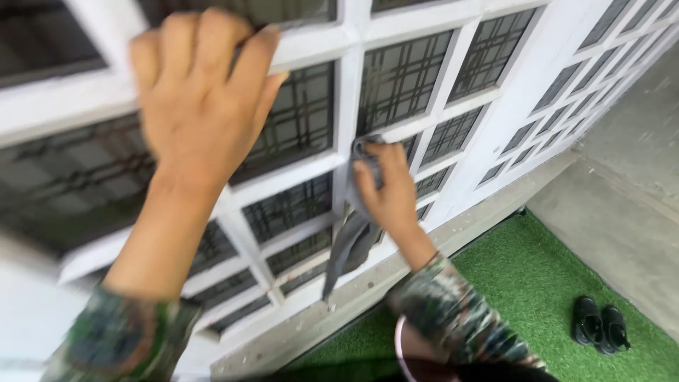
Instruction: Cleaning the glass panes and frame of a multi-pane door using a cloth and water.
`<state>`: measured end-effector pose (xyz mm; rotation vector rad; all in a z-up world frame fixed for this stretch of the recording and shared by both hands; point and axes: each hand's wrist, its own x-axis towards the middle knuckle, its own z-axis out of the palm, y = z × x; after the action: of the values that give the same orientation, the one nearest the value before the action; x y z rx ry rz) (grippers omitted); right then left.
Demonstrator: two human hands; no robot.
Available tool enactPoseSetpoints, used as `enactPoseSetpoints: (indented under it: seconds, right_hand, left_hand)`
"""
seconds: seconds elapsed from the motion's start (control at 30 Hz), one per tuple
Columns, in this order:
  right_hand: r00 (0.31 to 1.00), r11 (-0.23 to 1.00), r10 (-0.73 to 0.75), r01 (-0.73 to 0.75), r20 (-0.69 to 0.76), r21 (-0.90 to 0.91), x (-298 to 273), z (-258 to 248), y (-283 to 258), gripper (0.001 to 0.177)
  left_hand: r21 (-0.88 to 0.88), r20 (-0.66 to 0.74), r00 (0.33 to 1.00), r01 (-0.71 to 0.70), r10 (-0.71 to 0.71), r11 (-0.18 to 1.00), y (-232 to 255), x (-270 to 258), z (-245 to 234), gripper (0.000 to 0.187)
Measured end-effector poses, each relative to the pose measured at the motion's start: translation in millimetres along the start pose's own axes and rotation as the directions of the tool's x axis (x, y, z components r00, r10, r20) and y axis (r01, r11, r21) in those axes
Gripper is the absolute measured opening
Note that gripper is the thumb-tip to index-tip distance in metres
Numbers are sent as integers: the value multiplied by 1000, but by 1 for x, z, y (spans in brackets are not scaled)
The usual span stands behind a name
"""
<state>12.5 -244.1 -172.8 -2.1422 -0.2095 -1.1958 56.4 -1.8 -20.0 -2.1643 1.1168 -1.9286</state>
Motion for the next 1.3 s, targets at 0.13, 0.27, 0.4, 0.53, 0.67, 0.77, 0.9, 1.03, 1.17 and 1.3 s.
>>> enactPoseSetpoints:
  seconds: [0.13, 0.27, 0.4, 0.53, 0.67, 0.77, 0.9, 1.03, 1.17, 1.3]
  right_hand:
    - [978, 944, 207, -207, 28, 255, -49, -20, -5, 28]
    - [990, 919, 44, -92, 132, 384, -81, -47, -57, 43]
    - [905, 649, 212, -413, 370, 639, -112, -50, -76, 76]
    - [690, 743, 148, -550, 709, 381, -178, -14, -14, 53]
    - [640, 391, 486, -768, 595, 507, -222, 4, 19, 27]
    - [601, 40, 561, -706, 569, 707, -176, -8, -52, 30]
    - [521, 15, 631, -748, 574, 663, -177, 20, -99, 25]
    - [720, 370, 362, -693, 592, 618, -189, 38, -139, 30]
    - [817, 648, 295, -552, 495, 525, -169, 33, -165, 40]
    - [810, 678, 439, -583, 389, 448, -173, 7, -175, 38]
  left_hand:
    - [-249, -7, 994, 105, -111, 963, 43, -12, -29, 37]
    - [-632, 457, 808, 589, -372, 503, 136, -86, -54, 71]
    - [-614, 728, 510, 782, -459, -106, 173, -165, -60, 47]
    - [-581, 799, 258, 567, -544, -584, 160, -224, -69, 37]
    - [-517, 816, 163, 635, -554, -574, 126, -277, -108, 34]
    - [-436, 826, 237, 844, -512, -313, 117, -299, -137, 37]
    - [-464, 886, 425, 819, -186, -338, 118, -251, -178, 82]
    - [-495, 866, 402, 770, -296, -402, 149, -251, -154, 73]
    - [-435, 767, 13, 745, -642, -505, 137, -235, -133, 53]
    - [-611, 243, 178, 792, -954, -8, 79, -195, -128, 60]
